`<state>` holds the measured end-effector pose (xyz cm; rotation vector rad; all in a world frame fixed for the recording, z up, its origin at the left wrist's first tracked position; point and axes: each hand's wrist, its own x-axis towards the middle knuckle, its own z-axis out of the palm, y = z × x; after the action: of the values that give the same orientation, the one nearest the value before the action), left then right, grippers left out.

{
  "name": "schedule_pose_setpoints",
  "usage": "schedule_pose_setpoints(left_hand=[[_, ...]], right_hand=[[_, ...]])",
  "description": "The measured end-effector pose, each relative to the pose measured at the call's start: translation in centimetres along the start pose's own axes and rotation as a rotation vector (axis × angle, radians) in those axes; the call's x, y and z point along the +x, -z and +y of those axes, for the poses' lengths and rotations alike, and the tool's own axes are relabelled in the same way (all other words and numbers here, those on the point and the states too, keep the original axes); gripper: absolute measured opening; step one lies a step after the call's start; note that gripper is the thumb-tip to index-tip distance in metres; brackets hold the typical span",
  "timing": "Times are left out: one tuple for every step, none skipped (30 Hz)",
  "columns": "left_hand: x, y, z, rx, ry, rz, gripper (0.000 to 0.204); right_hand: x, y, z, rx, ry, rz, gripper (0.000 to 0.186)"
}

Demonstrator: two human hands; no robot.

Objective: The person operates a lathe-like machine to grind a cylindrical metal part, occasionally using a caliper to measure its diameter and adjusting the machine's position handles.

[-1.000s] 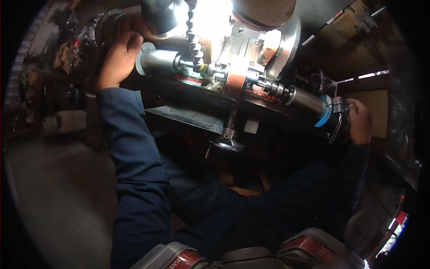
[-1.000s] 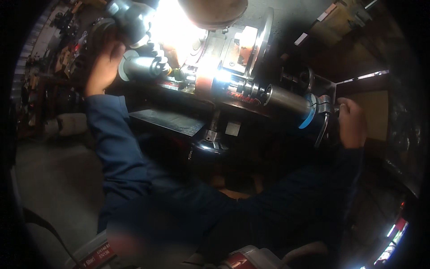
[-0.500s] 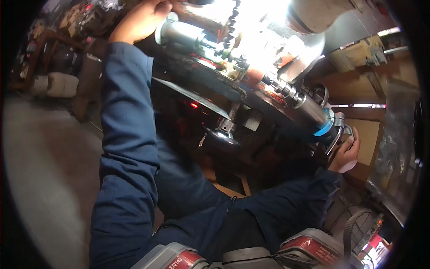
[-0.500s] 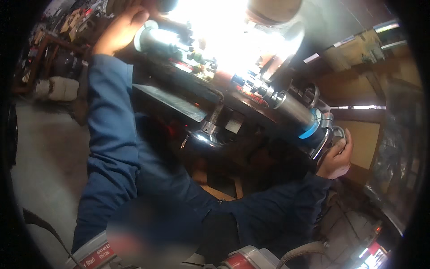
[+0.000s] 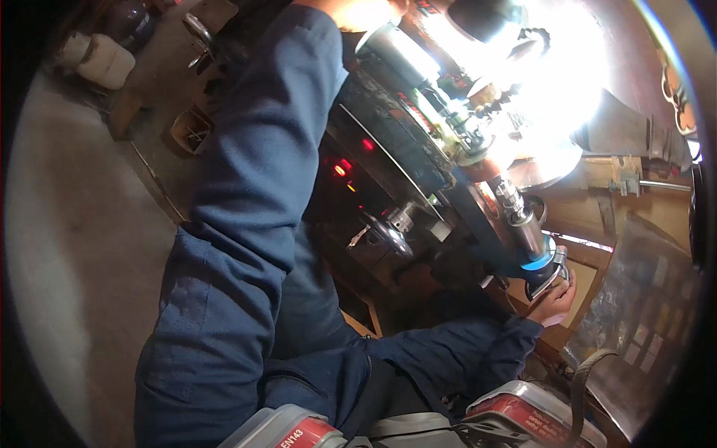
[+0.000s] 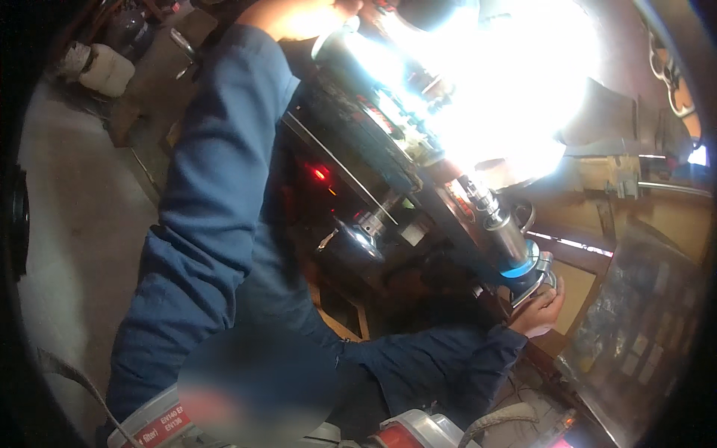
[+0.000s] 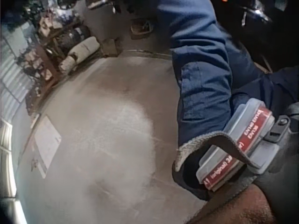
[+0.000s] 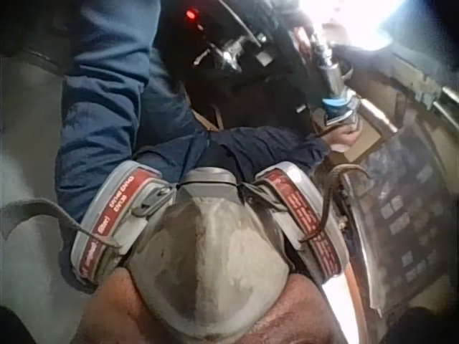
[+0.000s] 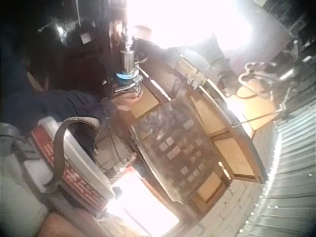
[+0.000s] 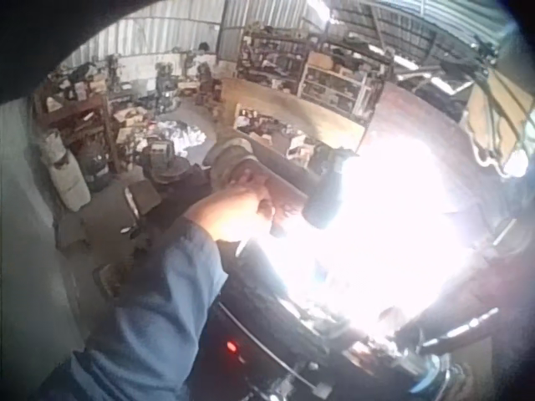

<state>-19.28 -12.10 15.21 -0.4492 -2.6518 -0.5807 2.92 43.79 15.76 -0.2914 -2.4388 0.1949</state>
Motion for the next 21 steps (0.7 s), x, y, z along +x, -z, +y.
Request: schedule_pose_setpoints(left_hand=[[0.1, 0.6, 0.9, -0.03, 0.036, -0.039, 0.036], [0.1, 0.8, 1.3, -0.031, 0.054, -0.05, 0.038], [0.0, 1.2, 1.6, -0.031, 0.072, -0.062, 0.039], [-0.3, 2.0, 1.7, -0.036, 0.077, -0.058, 0.039], [-0.5, 3.4, 2.4, -0.065, 0.049, -0.153, 0.041], [-0.5, 4.1, 2.7, -0.094, 0.021, -0.248, 0.043], [-0.1, 2.8, 2.2, -0.098, 0.018, -0.248, 0.043], [0.3, 1.2, 1.1, -0.061, 0.047, -0.145, 0.044], [0.4, 0.6, 1.0, -0.029, 0.071, -0.044, 0.044], [0.4, 0.3, 0.6, -0.031, 0.07, -0.044, 0.044], [0.3, 0.5, 0.8, -0.015, 0.073, -0.058, 0.045], [0.3, 0.6, 1.0, 0.0, 0.076, -0.074, 0.045], [0.3, 0.7, 1.2, -0.004, 0.072, -0.075, 0.045], [0.3, 0.8, 1.3, -0.019, 0.094, -0.094, 0.045], [0.3, 0.9, 1.3, -0.033, 0.115, -0.113, 0.045], [0.3, 0.9, 1.3, -0.038, 0.113, -0.111, 0.045], [0.4, 1.0, 1.3, -0.04, 0.114, -0.122, 0.045], [0.4, 0.9, 1.2, -0.043, 0.114, -0.132, 0.045], [0.4, 0.8, 1.1, -0.045, 0.11, -0.133, 0.045], [0.4, 0.6, 1.0, -0.02, 0.102, -0.112, 0.044], [0.3, 0.5, 0.9, 0.004, 0.093, -0.091, 0.044]], right_hand=[[0.4, 0.0, 0.8, 0.051, -0.006, -0.06, 0.033], [0.7, 0.0, 0.9, 0.093, -0.086, -0.099, 0.033], [1.0, 0.1, 0.9, 0.09, -0.078, -0.099, 0.033], [1.3, 0.2, 1.0, 0.084, -0.086, -0.143, 0.032], [1.6, 0.3, 1.1, 0.079, -0.098, -0.186, 0.032], [1.9, 0.3, 1.3, 0.076, -0.098, -0.184, 0.032], [2.2, 0.4, 1.4, 0.063, -0.098, -0.223, 0.032], [2.6, 0.3, 1.3, 0.061, -0.094, -0.265, 0.032], [3.2, 0.3, 1.4, 0.059, -0.093, -0.264, 0.032], [3.9, 0.4, 1.3, 0.082, -0.188, -0.373, 0.032], [4.4, 0.5, 1.2, 0.102, -0.286, -0.479, 0.032], [4.4, 0.5, 1.0, 0.098, -0.289, -0.476, 0.032], [4.3, 0.5, 0.5, 0.072, -0.293, -0.473, 0.032], [4.2, 0.7, 0.1, 0.046, -0.293, -0.468, 0.032], [3.8, 0.7, 0.2, 0.042, -0.293, -0.464, 0.032], [3.0, 0.4, 0.5, 0.034, -0.197, -0.34, 0.032], [2.3, 0.3, 0.5, 0.029, -0.104, -0.218, 0.032], [1.6, 0.4, 0.0, -0.003, -0.119, -0.169, 0.032], [1.3, 0.4, 0.0, -0.006, -0.122, -0.167, 0.032], [0.9, 0.3, 0.1, -0.007, -0.101, -0.126, 0.032], [0.6, 0.2, 0.2, -0.008, -0.079, -0.084, 0.032]])
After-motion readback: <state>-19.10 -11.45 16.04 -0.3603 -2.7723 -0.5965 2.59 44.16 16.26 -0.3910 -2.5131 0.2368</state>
